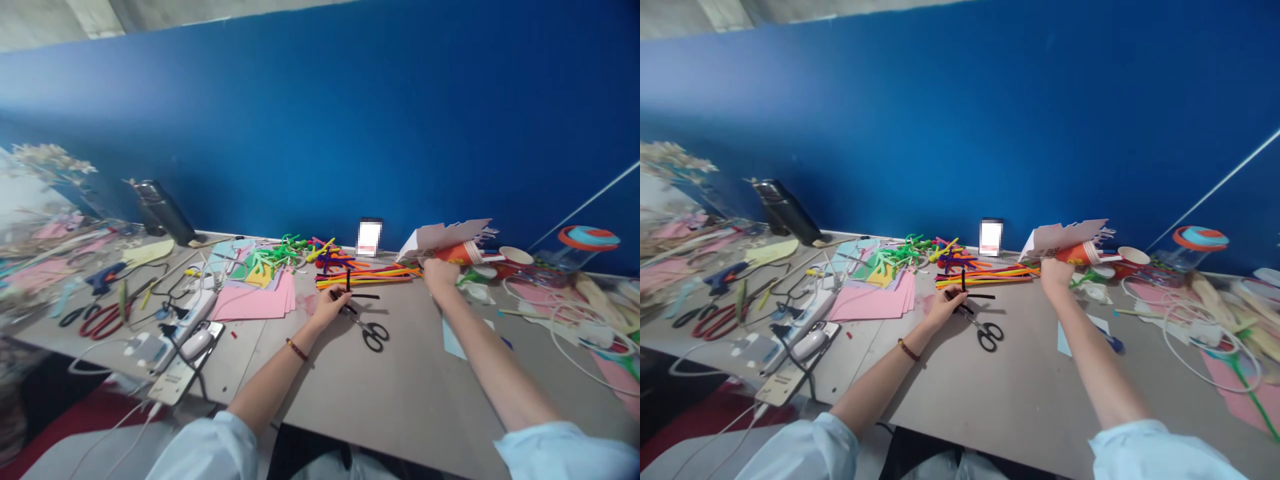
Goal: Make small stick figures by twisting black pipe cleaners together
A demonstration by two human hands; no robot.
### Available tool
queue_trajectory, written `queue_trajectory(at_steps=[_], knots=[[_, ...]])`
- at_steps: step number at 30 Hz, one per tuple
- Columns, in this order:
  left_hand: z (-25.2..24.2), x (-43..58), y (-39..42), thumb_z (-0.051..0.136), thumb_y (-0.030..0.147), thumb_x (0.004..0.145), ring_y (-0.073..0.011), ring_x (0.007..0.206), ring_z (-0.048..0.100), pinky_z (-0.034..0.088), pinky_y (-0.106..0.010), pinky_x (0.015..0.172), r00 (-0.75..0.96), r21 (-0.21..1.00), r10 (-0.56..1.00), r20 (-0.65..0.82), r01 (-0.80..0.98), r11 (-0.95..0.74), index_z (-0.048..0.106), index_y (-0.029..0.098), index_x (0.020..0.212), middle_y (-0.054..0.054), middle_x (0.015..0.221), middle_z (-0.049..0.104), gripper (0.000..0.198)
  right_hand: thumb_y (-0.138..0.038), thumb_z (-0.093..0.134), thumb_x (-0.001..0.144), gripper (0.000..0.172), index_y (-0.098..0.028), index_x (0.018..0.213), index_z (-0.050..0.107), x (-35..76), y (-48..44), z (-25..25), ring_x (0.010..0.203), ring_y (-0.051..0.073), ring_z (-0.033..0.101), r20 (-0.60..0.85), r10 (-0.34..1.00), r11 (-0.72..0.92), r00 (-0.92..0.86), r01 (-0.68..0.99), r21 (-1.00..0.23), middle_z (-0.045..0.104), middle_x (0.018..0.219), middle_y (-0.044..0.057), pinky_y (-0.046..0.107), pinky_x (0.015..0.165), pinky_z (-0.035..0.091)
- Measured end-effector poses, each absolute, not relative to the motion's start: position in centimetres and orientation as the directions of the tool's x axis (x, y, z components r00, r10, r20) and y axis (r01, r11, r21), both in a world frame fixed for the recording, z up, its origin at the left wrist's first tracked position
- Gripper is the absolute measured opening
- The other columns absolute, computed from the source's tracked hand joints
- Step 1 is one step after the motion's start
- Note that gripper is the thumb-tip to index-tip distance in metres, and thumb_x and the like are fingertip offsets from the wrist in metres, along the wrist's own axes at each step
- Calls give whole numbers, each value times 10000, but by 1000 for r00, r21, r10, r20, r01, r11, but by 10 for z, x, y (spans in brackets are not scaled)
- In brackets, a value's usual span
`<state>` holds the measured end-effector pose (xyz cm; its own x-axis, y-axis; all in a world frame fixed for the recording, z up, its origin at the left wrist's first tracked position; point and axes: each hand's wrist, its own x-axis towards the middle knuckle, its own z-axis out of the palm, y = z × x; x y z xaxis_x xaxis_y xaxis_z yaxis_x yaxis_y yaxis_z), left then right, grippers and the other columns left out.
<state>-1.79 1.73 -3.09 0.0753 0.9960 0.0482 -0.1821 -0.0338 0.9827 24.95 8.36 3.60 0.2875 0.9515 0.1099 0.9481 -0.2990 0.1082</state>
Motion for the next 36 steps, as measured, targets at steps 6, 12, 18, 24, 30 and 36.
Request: queue_trajectory(at_steps=[6, 12, 18, 24, 30, 36], knots=[[-29, -27, 23, 729, 414, 662, -103, 528, 525, 417, -249, 531, 87, 949, 996, 11, -316, 17, 577, 155, 688, 8, 571, 552, 301, -237, 451, 890, 287, -133, 959, 708, 185, 86, 39, 888, 263, 656, 107, 983, 161, -148, 979, -122, 704, 943, 179, 315, 728, 448], [-30, -29, 25, 672, 401, 711, -114, 534, 490, 397, -266, 553, 100, 979, 993, 64, -199, -43, 540, 168, 642, 18, 558, 515, 276, -135, 500, 825, 277, -188, 996, 711, 108, 116, 43, 925, 173, 625, 3, 828, 529, -561, 780, -334, 700, 1044, 58, 221, 773, 422], [-38, -27, 21, 574, 261, 772, -142, 619, 496, 409, -281, 620, 88, 881, 943, 320, 339, -330, 499, 187, 627, 18, 620, 504, 180, -136, 608, 704, 191, -190, 823, 746, 89, 123, 36, 730, 181, 629, -123, 798, 529, -590, 783, -326, 718, 800, 44, 226, 625, 407], [-41, -30, 23, 553, 169, 771, -193, 939, 563, 459, -369, 852, 78, 684, 815, 574, 501, -530, 455, 188, 584, -69, 956, 599, 211, -128, 572, 699, 207, -174, 829, 726, 90, 118, 29, 694, 143, 598, -154, 794, 524, -589, 790, -319, 703, 788, 17, 202, 574, 366], [-45, -33, 26, 575, 130, 736, -217, 955, 578, 473, -392, 838, 81, 629, 816, 573, 595, -500, 505, 182, 625, -86, 993, 625, 141, -141, 552, 736, 180, -170, 828, 704, 87, 111, 28, 695, 158, 596, -150, 815, 516, -559, 819, -250, 701, 822, 49, 223, 553, 334], [-49, -33, 27, 573, 150, 740, -211, 936, 587, 479, -378, 827, 29, 679, 861, 507, 602, -420, 501, 182, 600, -80, 989, 627, 160, -152, 525, 783, 245, -194, 980, 664, 88, 105, 29, 763, 192, 624, -155, 815, 529, -558, 826, -192, 702, 923, 82, 236, 578, 351]])
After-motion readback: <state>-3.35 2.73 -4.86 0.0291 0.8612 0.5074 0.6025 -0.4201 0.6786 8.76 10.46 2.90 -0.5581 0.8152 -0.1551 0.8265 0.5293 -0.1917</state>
